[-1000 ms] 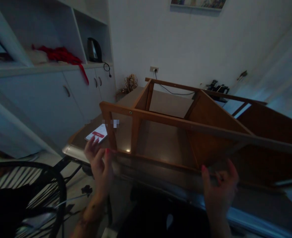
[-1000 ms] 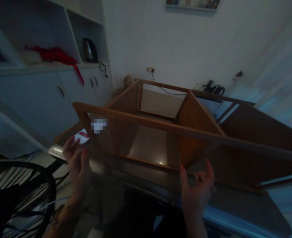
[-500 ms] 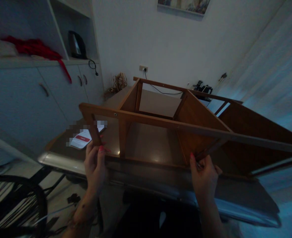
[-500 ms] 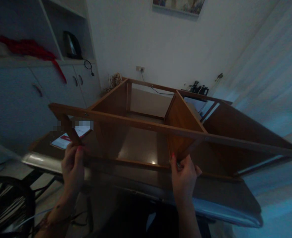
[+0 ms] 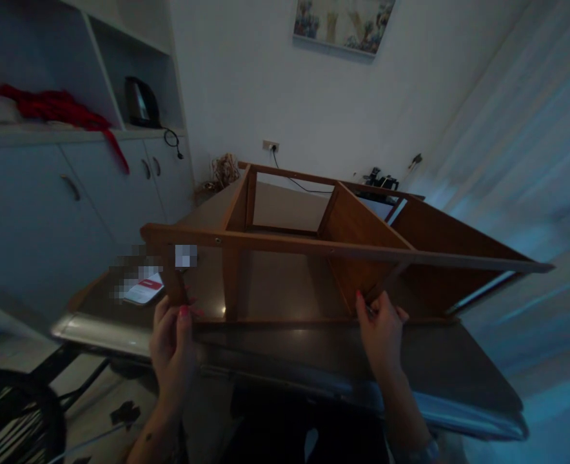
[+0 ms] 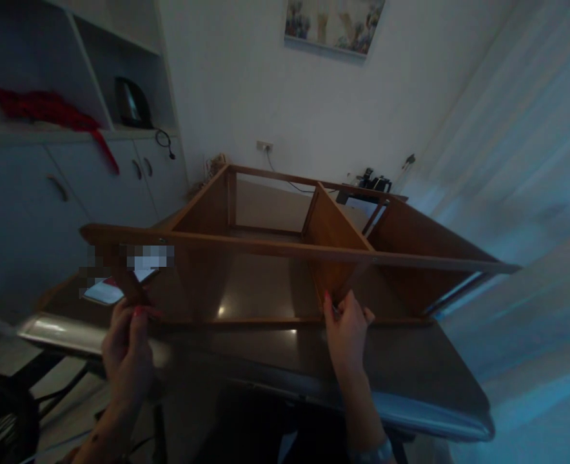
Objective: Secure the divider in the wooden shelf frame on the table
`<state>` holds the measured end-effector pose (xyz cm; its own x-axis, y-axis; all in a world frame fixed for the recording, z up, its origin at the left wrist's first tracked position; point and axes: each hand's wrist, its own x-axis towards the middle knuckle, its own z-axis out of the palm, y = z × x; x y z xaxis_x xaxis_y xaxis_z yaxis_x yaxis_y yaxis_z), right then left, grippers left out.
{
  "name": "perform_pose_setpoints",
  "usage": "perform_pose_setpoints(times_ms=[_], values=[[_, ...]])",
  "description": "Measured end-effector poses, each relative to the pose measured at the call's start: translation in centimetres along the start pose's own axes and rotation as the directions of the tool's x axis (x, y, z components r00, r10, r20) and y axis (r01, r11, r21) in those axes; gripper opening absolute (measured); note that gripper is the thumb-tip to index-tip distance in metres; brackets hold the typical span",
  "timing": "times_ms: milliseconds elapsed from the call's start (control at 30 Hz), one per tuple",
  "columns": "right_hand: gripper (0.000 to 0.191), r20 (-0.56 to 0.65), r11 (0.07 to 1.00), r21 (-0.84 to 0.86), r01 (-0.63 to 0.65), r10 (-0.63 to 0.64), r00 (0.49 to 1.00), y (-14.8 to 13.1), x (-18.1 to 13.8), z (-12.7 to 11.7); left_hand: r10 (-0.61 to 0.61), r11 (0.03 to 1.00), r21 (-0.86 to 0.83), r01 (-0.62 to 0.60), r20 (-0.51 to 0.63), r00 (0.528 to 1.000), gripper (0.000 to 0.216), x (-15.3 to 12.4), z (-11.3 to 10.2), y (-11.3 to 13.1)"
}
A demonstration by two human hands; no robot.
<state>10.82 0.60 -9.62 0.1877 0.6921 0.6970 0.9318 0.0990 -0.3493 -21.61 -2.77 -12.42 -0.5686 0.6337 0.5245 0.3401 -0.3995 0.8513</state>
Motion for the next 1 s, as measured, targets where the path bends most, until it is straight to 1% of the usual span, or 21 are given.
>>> perform_pose_setpoints(times_ms=[167, 300, 400, 533, 700, 1000], values=[[0.037, 0.036, 0.999, 0.032, 0.008, -0.01, 0.999, 0.8, 1.2, 0.6, -0.053, 0.998, -0.036, 0.053, -0.019, 0.998, 0.027, -1.2, 0.1, 0.3], [0.037, 0.048, 0.997, 0.079, 0.007, -0.011, 0.999, 1.3, 1.8, 1.2, -0.039, 0.999, -0.019, 0.038, -0.045, 0.998, 0.03, -1.9, 0.0, 0.0], [0.037, 0.059, 0.995, 0.097, 0.009, -0.015, 0.998, 1.6, 2.1, 1.7, -0.029, 1.0, -0.006, 0.029, -0.03, 0.999, 0.029, -2.2, 0.0, -0.1], [0.038, 0.048, 0.994, 0.109, 0.02, -0.025, 0.999, 1.7, 2.4, 2.1, -0.023, 0.998, 0.053, 0.022, 0.002, 1.0, 0.03, -2.1, 0.0, 0.2], [0.042, 0.023, 0.991, 0.133, 0.028, -0.031, 0.999, 1.7, 2.3, 2.2, -0.027, 0.993, 0.116, 0.026, 0.013, 1.0, 0.032, -1.9, 0.3, 0.2], [0.044, 0.001, 0.984, 0.169, 0.054, -0.055, 0.998, 1.7, 2.0, 2.4, 0.024, 0.988, 0.154, -0.014, -0.062, 0.998, 0.037, -1.5, 1.4, -0.6]])
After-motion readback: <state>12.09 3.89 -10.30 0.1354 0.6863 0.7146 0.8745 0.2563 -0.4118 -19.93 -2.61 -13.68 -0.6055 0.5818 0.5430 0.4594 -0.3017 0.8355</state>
